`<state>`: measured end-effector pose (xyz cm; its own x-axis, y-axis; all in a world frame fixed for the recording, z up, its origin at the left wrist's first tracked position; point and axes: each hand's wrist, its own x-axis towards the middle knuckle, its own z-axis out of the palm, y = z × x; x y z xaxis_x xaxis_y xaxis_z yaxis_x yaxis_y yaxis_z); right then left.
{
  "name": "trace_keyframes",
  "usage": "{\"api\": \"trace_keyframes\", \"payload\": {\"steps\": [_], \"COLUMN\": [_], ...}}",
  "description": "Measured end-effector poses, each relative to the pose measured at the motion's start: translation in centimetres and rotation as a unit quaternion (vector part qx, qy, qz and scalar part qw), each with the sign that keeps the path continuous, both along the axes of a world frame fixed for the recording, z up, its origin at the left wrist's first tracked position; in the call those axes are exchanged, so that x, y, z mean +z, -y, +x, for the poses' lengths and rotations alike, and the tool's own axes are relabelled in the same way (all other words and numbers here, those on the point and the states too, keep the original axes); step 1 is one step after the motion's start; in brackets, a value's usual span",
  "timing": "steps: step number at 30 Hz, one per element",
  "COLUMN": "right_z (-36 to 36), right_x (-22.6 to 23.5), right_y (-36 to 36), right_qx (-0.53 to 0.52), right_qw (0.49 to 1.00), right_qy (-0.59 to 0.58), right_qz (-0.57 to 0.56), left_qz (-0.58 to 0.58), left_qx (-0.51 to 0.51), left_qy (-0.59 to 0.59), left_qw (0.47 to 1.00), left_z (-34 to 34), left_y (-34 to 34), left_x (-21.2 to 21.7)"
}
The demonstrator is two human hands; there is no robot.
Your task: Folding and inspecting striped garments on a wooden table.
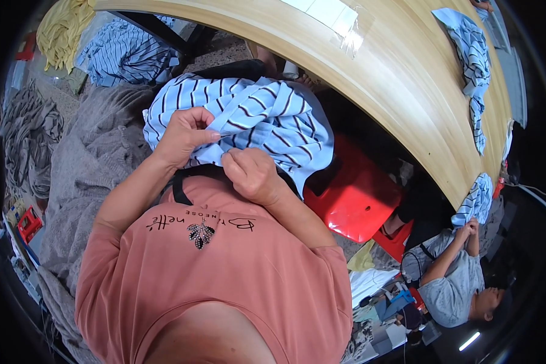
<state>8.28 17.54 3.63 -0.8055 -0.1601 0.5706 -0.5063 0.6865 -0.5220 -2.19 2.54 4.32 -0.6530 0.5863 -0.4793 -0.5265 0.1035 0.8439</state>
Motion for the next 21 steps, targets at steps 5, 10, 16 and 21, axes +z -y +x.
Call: {"api": "trace_keyframes", "payload": {"steps": [5,10,16,21], "right_z": [-0.1,-0.1,0.0,-0.1], "right_x": [0.2,0.5,0.8,2.1], "right_y": [0.2,0.3,0.5,0.5], "right_qx": [0.009,0.021,0.069,0.056], "right_qw": [1.000,0.999,0.997,0.998], "right_qy": [-0.020,-0.031,-0.002,-0.007], "right_qz": [-0.022,0.010,0.037,0.034], "left_qz": [-0.069,-0.034,0.083,0.061], "left_qx": [-0.042,-0.022,0.093,0.084], "left_qy": [0.073,0.077,0.032,0.014], "left_qw": [0.994,0.996,0.992,0.994], "left_z": [0.4,0.2,0.1,0.3], "left_y": [0.2,0.9,-0.4,-0.1], "left_x": [0.1,-0.2,0.9,1.2]}}
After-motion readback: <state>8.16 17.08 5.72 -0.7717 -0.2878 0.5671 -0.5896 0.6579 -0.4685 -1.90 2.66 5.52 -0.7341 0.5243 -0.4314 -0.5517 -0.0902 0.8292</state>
